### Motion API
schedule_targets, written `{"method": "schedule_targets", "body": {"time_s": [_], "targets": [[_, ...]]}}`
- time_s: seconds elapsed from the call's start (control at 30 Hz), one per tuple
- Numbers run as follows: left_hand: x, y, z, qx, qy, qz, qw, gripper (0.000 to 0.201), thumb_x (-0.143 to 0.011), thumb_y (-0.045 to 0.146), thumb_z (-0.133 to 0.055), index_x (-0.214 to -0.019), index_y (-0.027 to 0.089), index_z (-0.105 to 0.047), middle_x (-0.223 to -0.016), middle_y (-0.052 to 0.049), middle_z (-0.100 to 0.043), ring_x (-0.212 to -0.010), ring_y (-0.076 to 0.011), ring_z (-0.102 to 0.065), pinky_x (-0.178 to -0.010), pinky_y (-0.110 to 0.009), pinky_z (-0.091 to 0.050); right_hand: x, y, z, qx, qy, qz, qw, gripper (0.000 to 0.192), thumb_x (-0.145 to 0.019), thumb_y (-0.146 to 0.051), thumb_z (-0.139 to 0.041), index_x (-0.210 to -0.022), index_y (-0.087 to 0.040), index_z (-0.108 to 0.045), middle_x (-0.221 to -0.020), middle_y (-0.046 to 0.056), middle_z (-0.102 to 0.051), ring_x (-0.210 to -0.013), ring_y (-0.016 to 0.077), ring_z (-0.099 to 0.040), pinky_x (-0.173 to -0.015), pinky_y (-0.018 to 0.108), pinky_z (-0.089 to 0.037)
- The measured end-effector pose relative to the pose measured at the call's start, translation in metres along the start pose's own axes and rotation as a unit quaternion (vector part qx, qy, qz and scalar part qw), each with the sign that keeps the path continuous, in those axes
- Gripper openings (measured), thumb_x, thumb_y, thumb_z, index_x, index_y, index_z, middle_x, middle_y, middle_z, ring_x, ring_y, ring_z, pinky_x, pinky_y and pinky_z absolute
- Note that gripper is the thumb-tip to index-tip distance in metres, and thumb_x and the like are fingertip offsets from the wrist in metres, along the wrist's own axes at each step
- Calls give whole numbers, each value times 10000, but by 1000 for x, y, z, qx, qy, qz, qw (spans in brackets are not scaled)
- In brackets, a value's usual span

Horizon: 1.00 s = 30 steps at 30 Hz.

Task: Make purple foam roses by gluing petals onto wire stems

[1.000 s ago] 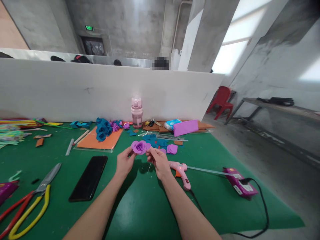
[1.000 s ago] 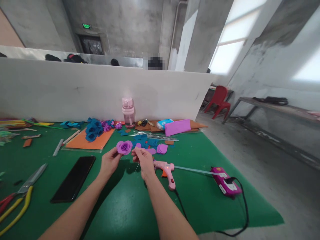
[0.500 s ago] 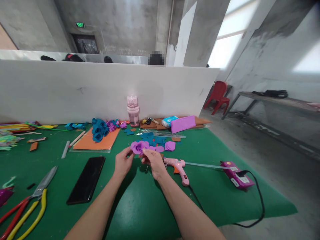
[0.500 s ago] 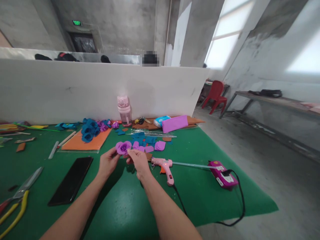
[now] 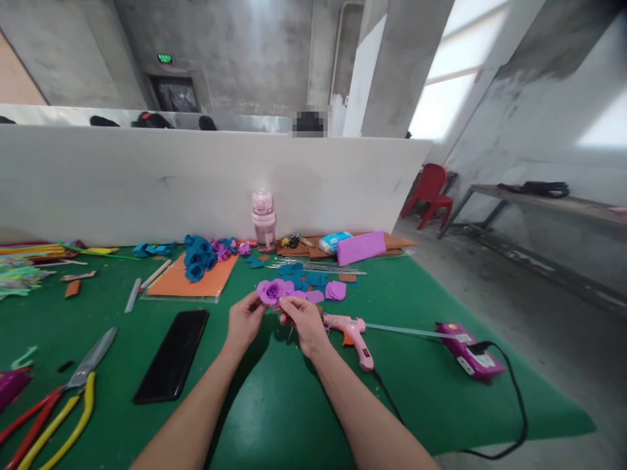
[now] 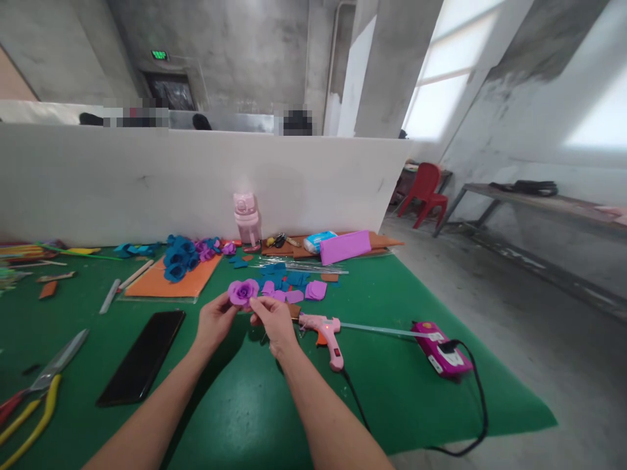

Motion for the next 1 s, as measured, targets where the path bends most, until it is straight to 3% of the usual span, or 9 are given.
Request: {"method": "schedule_targets", "body": {"time_s": [0.23,0.47,0.7,1.0], "targets": [[-2,-4,10,92,54,15,994,280,-659,325,-649,-867,143,-693,-822,-21,-706,-777,-185,-624,-743,-290,-483,-2,10,5,-40,31,-48,998,352,-635,-482,-680,-648,-131,-658,-564,14,-614,-441,61,-481,-441,177,-375],[-1,-13,8,101,43,67,992,237,-672,322,-642,-827,147,-677,-650,3,-665,-623,-155,-608,-616,-250,-475,-6,8,13,-34,70,-4,997,315,-611,-444,-717,-602,-140,-634,-521,-19,-560,-430,51,-456,-436,176,-365],[1,1,9,-3,45,-3,999,168,-710,314,-599,-696,154,-648,-597,43,-586,-584,-108,-517,-574,-193,-404,0,11,-1,-95,-6,-64,993,336,-625,-455,-716,-663,-127,-649,-538,-16,-585,-405,34,-449,-419,165,-361],[3,14,14,-78,63,-49,994,179,-746,298,-561,-810,163,-660,-744,3,-663,-684,-127,-573,-671,-204,-433,3,19,-7,-152,-42,-124,980,291,-597,-380,-753,-673,-124,-636,-572,-10,-624,-398,26,-454,-411,155,-378]]}}
Point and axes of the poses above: each hand's wrist, its own x-axis away from the middle knuckle, its own z-axis out of the back of the hand, y = z × x, the point moved 7 cm from there along -x, towards the middle knuckle
